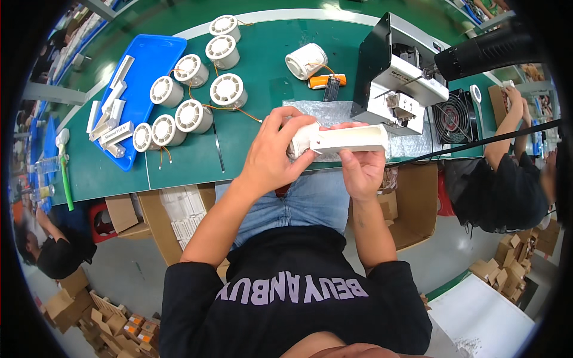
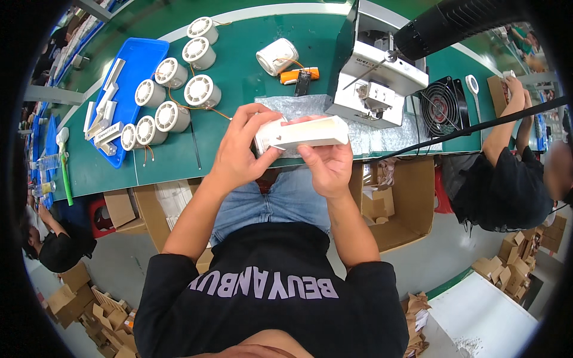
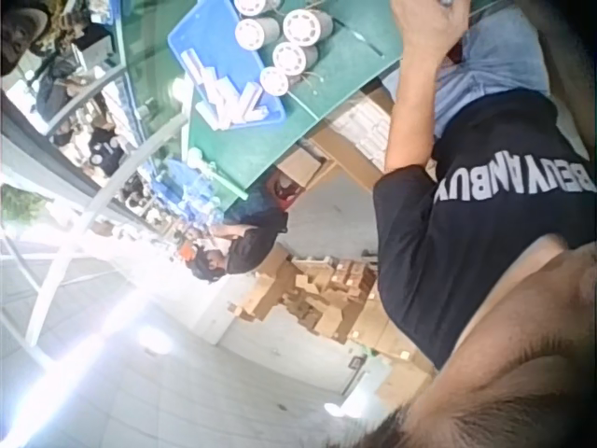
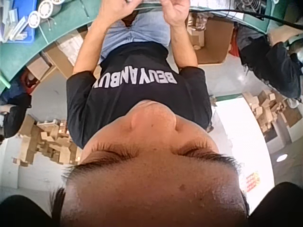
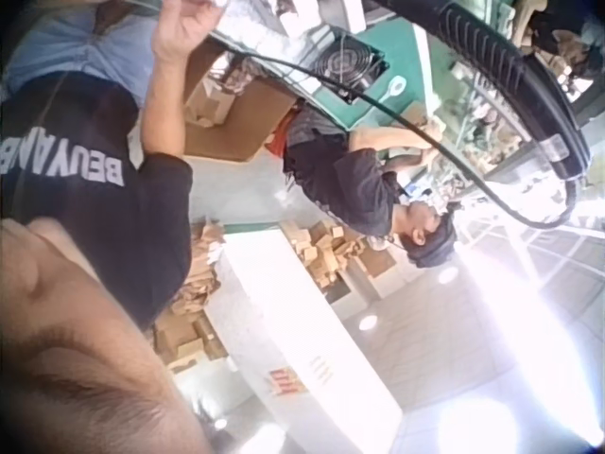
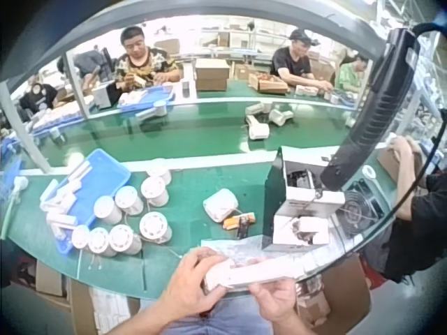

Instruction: Assembling small electronic components into plastic housings on a factory assembly line.

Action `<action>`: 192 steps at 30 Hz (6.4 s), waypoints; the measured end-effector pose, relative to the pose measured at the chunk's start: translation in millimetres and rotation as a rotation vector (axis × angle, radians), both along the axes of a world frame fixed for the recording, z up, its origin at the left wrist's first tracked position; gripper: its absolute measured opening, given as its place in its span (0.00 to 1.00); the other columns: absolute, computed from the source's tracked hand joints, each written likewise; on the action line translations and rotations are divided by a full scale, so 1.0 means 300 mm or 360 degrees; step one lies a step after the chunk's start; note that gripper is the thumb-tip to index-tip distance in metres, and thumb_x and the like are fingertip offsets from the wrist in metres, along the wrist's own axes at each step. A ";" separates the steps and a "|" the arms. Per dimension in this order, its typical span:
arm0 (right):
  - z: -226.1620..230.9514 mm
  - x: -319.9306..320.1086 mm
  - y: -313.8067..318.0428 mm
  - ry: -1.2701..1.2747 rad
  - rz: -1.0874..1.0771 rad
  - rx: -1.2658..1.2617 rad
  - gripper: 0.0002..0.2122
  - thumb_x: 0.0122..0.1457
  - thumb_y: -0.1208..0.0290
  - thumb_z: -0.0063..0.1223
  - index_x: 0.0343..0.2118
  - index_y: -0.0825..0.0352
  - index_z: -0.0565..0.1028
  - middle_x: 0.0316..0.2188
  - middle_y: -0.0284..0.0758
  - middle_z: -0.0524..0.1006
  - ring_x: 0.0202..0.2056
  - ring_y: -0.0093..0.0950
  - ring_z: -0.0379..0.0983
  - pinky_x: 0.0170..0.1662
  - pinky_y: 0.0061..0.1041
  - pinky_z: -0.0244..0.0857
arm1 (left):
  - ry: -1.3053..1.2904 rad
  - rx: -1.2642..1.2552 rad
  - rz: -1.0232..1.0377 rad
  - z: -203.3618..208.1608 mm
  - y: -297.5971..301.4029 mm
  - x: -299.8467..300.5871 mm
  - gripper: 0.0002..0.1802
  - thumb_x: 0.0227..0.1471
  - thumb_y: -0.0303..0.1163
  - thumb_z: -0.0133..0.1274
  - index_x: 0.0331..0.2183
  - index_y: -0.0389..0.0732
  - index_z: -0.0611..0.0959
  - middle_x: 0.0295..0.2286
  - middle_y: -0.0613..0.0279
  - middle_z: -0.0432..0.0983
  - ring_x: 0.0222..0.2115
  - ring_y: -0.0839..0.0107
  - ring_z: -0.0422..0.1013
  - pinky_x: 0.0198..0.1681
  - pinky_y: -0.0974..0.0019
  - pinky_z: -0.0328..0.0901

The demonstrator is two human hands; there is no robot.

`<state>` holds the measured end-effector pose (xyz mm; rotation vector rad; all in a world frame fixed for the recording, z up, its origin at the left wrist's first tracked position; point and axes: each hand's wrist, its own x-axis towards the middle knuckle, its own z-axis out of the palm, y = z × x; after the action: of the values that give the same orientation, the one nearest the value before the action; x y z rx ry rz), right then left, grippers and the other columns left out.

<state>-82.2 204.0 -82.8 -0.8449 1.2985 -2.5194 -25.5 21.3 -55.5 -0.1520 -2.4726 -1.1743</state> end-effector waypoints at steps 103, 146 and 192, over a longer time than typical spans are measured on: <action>0.604 -0.256 -0.012 0.0391 -0.0082 -0.0385 0.40 0.53 0.35 0.55 0.47 0.75 0.64 0.38 0.40 0.65 0.28 0.26 0.66 0.29 0.24 0.61 | 0.0511 0.0822 0.0242 -0.124 0.125 -0.081 0.07 0.64 0.25 0.36 0.31 0.37 0.65 0.29 0.53 0.79 0.23 0.66 0.71 0.29 0.65 0.66; 0.664 -0.331 0.155 0.0502 -0.0745 0.0233 0.30 0.62 0.40 0.45 0.42 0.72 0.68 0.31 0.42 0.70 0.28 0.30 0.68 0.30 0.27 0.64 | 0.0425 0.0720 0.0293 -0.099 0.128 -0.068 0.03 0.63 0.24 0.38 0.35 0.35 0.66 0.30 0.52 0.78 0.28 0.65 0.74 0.34 0.64 0.69; 0.702 -0.482 0.059 0.1394 -0.1285 0.0439 0.19 0.68 0.55 0.45 0.41 0.72 0.67 0.27 0.44 0.75 0.20 0.34 0.73 0.23 0.32 0.73 | 0.0420 0.0718 0.0225 -0.091 0.120 -0.070 0.04 0.60 0.22 0.43 0.31 0.35 0.71 0.30 0.53 0.77 0.29 0.65 0.73 0.35 0.64 0.68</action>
<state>-226.6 221.8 127.6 -1.7284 2.6246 -2.3779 -46.5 57.3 -82.7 -0.0026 -1.9082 -1.5054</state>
